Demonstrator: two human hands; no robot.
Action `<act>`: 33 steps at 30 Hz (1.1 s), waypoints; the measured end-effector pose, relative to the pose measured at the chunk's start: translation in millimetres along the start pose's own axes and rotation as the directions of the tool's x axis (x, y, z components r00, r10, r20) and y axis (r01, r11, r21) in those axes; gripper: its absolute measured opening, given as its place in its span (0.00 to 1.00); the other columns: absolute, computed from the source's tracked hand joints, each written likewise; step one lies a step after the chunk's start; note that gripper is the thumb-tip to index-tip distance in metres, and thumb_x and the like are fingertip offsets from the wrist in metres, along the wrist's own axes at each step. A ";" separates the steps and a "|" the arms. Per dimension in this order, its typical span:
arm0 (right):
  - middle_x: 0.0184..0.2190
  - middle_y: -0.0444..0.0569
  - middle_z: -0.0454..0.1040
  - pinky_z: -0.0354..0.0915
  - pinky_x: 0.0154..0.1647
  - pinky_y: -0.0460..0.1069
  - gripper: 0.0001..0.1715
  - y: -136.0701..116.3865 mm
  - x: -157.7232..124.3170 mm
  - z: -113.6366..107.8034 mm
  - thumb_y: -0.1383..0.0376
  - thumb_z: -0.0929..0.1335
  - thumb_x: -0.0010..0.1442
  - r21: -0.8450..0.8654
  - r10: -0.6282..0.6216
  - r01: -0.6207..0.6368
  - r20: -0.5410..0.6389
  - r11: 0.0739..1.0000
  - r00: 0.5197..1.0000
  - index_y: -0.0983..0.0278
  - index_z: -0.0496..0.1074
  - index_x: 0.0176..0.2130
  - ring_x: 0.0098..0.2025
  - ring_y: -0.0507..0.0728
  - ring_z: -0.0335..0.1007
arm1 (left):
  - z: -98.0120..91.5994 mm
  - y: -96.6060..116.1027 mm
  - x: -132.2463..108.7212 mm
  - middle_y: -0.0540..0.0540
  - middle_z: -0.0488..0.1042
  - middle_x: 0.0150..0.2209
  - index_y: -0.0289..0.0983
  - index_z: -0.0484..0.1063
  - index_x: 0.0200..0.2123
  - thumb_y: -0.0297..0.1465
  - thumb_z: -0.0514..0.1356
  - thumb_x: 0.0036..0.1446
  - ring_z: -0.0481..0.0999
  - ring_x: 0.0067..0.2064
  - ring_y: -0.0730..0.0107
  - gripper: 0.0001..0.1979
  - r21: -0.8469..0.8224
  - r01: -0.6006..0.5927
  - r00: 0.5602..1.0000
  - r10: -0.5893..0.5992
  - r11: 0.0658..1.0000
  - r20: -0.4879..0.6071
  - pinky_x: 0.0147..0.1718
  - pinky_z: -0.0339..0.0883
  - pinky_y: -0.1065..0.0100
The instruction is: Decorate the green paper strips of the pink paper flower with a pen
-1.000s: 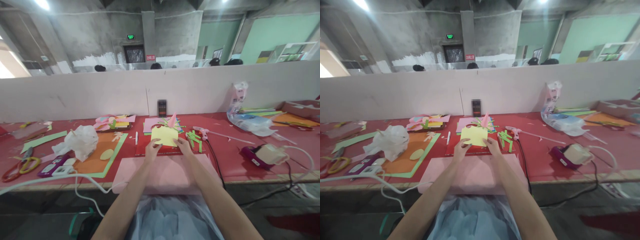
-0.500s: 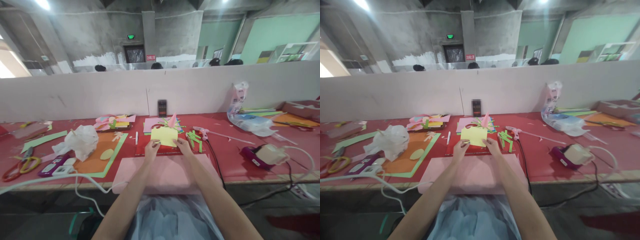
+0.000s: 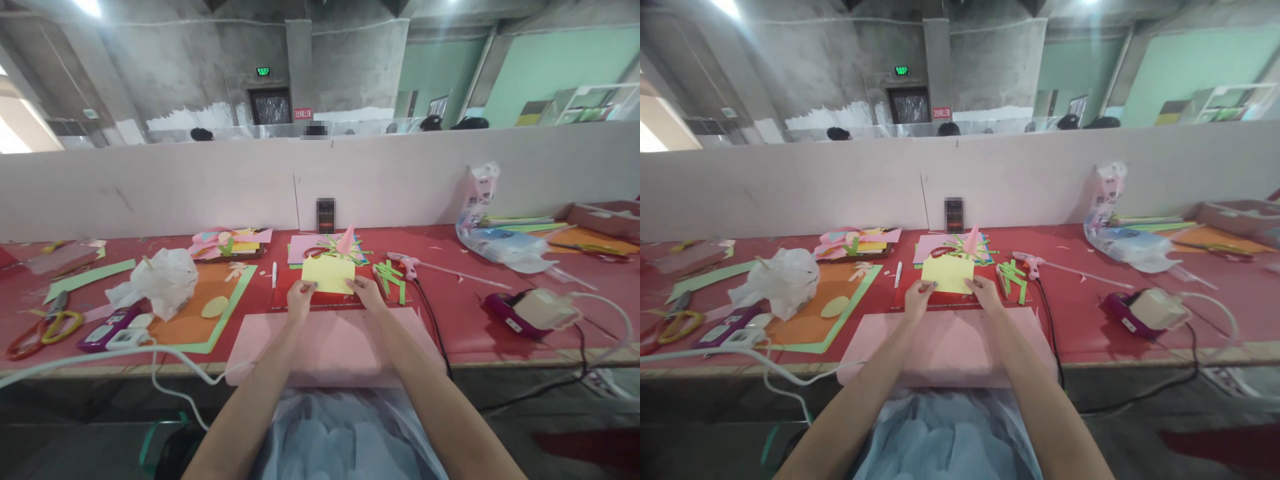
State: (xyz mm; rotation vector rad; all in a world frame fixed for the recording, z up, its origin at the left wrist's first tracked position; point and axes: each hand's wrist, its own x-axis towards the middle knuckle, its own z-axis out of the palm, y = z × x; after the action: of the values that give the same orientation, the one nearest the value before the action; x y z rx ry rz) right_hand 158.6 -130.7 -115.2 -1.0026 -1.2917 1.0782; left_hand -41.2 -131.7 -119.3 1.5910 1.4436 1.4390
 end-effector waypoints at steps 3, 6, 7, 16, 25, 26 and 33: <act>0.28 0.47 0.77 0.69 0.25 0.51 0.29 0.7 0.7 -0.5 0.45 0.70 0.42 0.003 0.007 -0.007 -0.002 1.000 1.000 0.64 0.74 0.35 0.26 0.58 0.73 | -0.8 -1.5 1.0 0.43 0.69 0.45 0.34 0.67 0.45 0.34 0.56 0.59 0.71 0.43 0.65 0.13 0.002 -0.017 0.998 0.017 1.000 -0.056 0.42 0.67 0.58; 0.29 0.47 0.77 0.69 0.24 0.50 0.28 2.5 1.6 -1.6 0.45 0.70 0.42 0.002 0.014 -0.014 -0.004 1.000 1.000 0.64 0.74 0.33 0.24 0.57 0.72 | -1.6 -2.4 2.2 0.43 0.68 0.47 0.35 0.67 0.46 0.34 0.56 0.59 0.70 0.45 0.64 0.13 0.004 -0.019 0.992 0.019 1.000 -0.126 0.43 0.66 0.56; 0.29 0.47 0.77 0.69 0.24 0.50 0.27 2.9 1.8 -1.9 0.46 0.70 0.42 0.001 0.016 -0.016 -0.006 1.000 1.000 0.64 0.74 0.33 0.23 0.57 0.72 | -1.9 -2.5 2.6 0.43 0.68 0.47 0.35 0.67 0.46 0.34 0.56 0.59 0.70 0.45 0.64 0.13 0.004 -0.016 0.989 0.017 1.000 -0.148 0.43 0.66 0.56; 0.28 0.47 0.77 0.67 0.23 0.49 0.30 3.9 4.0 -6.6 0.46 0.70 0.43 0.013 0.011 -0.010 -0.089 1.000 0.996 0.65 0.74 0.38 0.22 0.56 0.72 | -7.1 2.2 0.5 0.43 0.69 0.46 0.35 0.66 0.46 0.35 0.54 0.60 0.71 0.44 0.64 0.13 -0.072 0.057 0.955 -0.075 0.996 -0.287 0.42 0.67 0.57; 0.30 0.47 0.77 0.67 0.22 0.49 0.30 7.2 5.8 -9.0 0.46 0.70 0.43 0.045 0.013 -0.007 -0.138 0.999 0.990 0.64 0.74 0.40 0.22 0.55 0.72 | 9.4 10.3 -4.6 0.44 0.70 0.43 0.34 0.66 0.45 0.34 0.55 0.60 0.72 0.39 0.67 0.13 -0.153 0.080 0.996 -0.075 0.985 0.037 0.38 0.69 0.61; 0.30 0.48 0.77 0.67 0.22 0.49 0.29 7.4 6.0 -8.7 0.47 0.70 0.43 0.045 0.012 -0.006 -0.136 0.999 0.991 0.64 0.74 0.39 0.22 0.55 0.72 | 12.1 11.9 -4.6 0.44 0.70 0.43 0.34 0.66 0.45 0.34 0.56 0.59 0.72 0.40 0.67 0.13 -0.159 0.076 0.995 -0.064 0.984 0.077 0.38 0.69 0.60; 0.30 0.48 0.78 0.67 0.24 0.49 0.29 6.9 5.5 -6.5 0.47 0.70 0.42 0.027 0.003 0.000 -0.085 1.000 0.996 0.65 0.74 0.38 0.26 0.57 0.73 | 12.8 20.1 -3.7 0.43 0.69 0.46 0.35 0.66 0.47 0.33 0.56 0.59 0.72 0.44 0.64 0.14 -0.186 0.067 0.982 -0.031 0.980 0.187 0.41 0.68 0.58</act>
State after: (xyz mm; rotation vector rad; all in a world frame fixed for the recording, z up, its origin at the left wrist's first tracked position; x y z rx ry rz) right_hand 164.7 -123.6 -120.9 -1.0191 -1.2051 1.0402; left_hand -21.9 -137.4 -106.0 1.5132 1.1933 1.3230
